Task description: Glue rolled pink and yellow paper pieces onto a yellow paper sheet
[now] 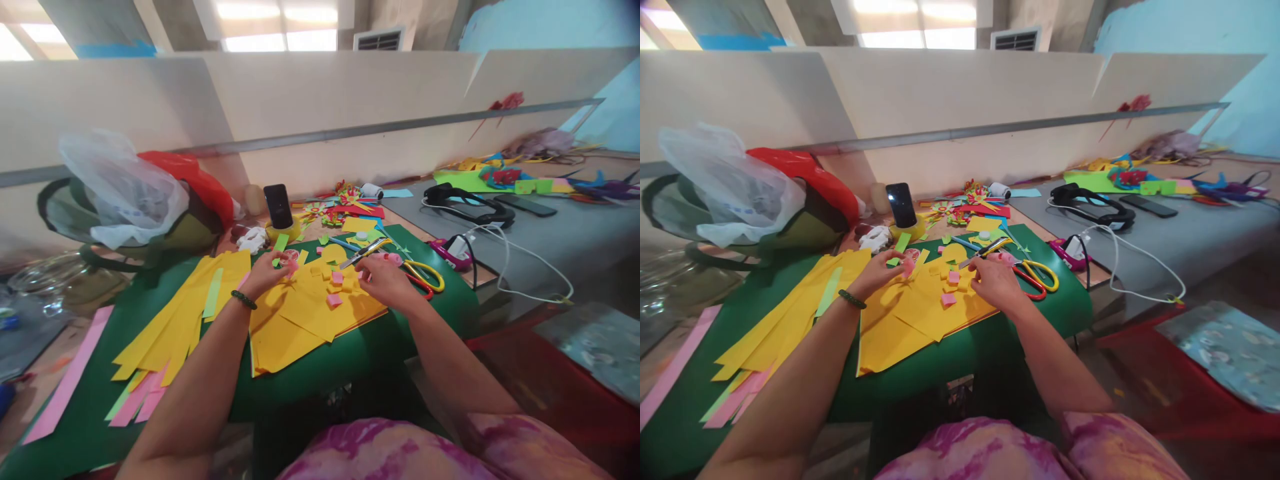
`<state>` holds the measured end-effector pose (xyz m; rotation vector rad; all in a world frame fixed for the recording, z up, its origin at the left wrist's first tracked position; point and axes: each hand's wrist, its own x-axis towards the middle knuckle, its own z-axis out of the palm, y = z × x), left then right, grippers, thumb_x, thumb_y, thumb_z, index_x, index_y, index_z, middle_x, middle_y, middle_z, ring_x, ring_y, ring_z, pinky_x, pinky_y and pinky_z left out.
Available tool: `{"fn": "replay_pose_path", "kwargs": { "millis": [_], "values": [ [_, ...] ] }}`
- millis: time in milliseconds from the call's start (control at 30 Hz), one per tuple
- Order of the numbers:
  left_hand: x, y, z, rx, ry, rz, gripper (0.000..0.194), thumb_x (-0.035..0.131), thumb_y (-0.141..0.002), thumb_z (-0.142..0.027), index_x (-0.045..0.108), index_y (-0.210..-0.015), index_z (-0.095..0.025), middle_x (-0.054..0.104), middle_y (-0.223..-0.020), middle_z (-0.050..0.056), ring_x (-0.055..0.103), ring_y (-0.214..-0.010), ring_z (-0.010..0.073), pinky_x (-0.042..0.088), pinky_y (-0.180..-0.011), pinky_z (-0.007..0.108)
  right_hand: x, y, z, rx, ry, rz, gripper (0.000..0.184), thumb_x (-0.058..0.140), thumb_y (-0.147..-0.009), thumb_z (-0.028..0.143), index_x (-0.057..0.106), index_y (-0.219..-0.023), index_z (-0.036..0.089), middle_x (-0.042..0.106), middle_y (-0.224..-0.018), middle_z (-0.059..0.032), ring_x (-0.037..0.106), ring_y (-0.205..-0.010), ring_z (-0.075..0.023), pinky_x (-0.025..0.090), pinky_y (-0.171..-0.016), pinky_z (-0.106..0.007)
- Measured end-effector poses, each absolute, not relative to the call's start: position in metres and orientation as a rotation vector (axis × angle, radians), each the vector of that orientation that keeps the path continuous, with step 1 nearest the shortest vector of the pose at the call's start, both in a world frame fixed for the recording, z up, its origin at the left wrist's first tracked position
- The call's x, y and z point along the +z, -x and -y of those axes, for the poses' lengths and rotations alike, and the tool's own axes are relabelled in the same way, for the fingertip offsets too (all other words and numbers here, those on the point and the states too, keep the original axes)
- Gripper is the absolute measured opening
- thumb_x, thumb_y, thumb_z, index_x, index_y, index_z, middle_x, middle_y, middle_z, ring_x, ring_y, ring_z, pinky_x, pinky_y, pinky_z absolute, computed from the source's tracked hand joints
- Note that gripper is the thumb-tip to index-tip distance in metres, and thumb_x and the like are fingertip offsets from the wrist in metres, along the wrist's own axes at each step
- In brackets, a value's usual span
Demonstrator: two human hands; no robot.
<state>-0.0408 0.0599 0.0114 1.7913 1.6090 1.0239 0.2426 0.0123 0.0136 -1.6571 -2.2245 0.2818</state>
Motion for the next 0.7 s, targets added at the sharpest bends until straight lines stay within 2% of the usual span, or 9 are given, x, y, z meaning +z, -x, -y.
{"fn": "replay_pose_path", "kwargs": {
  "millis": [100,167,300,400,467,567,633,700],
  "values": [
    [0.009,0.041,-0.062,1.021,-1.808,-1.504,0.041,0.070,-0.059,-0.037,0.071,-0.094,-0.017,0.071,-0.102,0.008,0.062,-0.102,0.0276,0.046,-0.092,0.036,0.010,-0.235,-0.013,0.277,1.772,2.267,0.031,0.057,-0.082,0.027,0.063,-0.112,0.019,0.074,-0.092,-0.0065,0.065,-0.091,-0.0247,0.039,-0.065,-0.031],
    [0.011,0.044,-0.063,1.124,-1.751,-1.414,0.042,0.067,-0.063,-0.042,0.071,-0.096,-0.015,0.072,-0.101,0.009,0.063,-0.098,0.0257,0.047,-0.088,0.034,0.004,-0.228,-0.014,0.317,1.837,2.260,0.036,0.057,-0.083,0.031,0.060,-0.118,0.019,0.074,-0.093,-0.0057,0.066,-0.088,-0.0251,0.037,-0.062,-0.030],
    [0.012,0.054,-0.068,1.391,-1.643,-1.487,0.034,0.062,-0.065,-0.041,0.070,-0.084,-0.014,0.072,-0.086,0.008,0.064,-0.085,0.0229,0.050,-0.081,0.034,-0.005,-0.223,-0.020,0.454,1.821,2.145,0.037,0.055,-0.079,0.018,0.059,-0.116,0.021,0.074,-0.095,-0.0022,0.066,-0.086,-0.0208,0.035,-0.058,-0.027],
    [0.013,0.056,-0.068,1.375,-1.717,-1.557,0.030,0.060,-0.067,-0.040,0.069,-0.082,-0.015,0.071,-0.083,0.007,0.064,-0.081,0.0227,0.051,-0.078,0.036,-0.004,-0.229,-0.023,0.484,1.719,2.111,0.035,0.055,-0.077,0.014,0.061,-0.111,0.019,0.074,-0.092,-0.0017,0.065,-0.086,-0.0187,0.037,-0.062,-0.026],
    [0.015,0.053,-0.065,1.247,-1.888,-1.527,0.033,0.062,-0.068,-0.043,0.070,-0.085,-0.016,0.072,-0.087,0.008,0.064,-0.084,0.0235,0.051,-0.081,0.037,0.001,-0.232,-0.021,0.426,1.667,2.127,0.030,0.056,-0.078,0.017,0.063,-0.108,0.019,0.073,-0.088,-0.0019,0.065,-0.086,-0.0189,0.038,-0.064,-0.026],
    [0.019,0.047,-0.056,0.894,-2.189,-1.360,0.035,0.065,-0.071,-0.048,0.071,-0.090,-0.019,0.072,-0.102,0.008,0.063,-0.099,0.0254,0.047,-0.093,0.038,0.007,-0.228,-0.008,0.432,1.607,2.193,0.022,0.059,-0.084,0.028,0.065,-0.103,0.021,0.072,-0.087,-0.0025,0.064,-0.082,-0.0187,0.040,-0.065,-0.027],
    [0.022,0.044,-0.051,0.640,-2.292,-1.256,0.035,0.064,-0.075,-0.049,0.071,-0.095,-0.021,0.071,-0.109,0.008,0.060,-0.109,0.0259,0.043,-0.098,0.038,0.005,-0.220,0.005,0.502,1.472,2.321,0.025,0.064,-0.083,0.035,0.066,-0.103,0.021,0.070,-0.097,-0.0045,0.063,-0.088,-0.0199,0.043,-0.071,-0.029],
    [0.023,0.043,-0.048,0.435,-2.335,-1.213,0.041,0.067,-0.073,-0.048,0.069,-0.105,-0.022,0.068,-0.116,0.007,0.057,-0.115,0.0262,0.041,-0.101,0.038,-0.001,-0.210,0.018,0.520,1.259,2.493,0.035,0.071,-0.077,0.038,0.066,-0.107,0.021,0.067,-0.109,-0.0077,0.060,-0.102,-0.0238,0.045,-0.082,-0.033]
  ]
}}
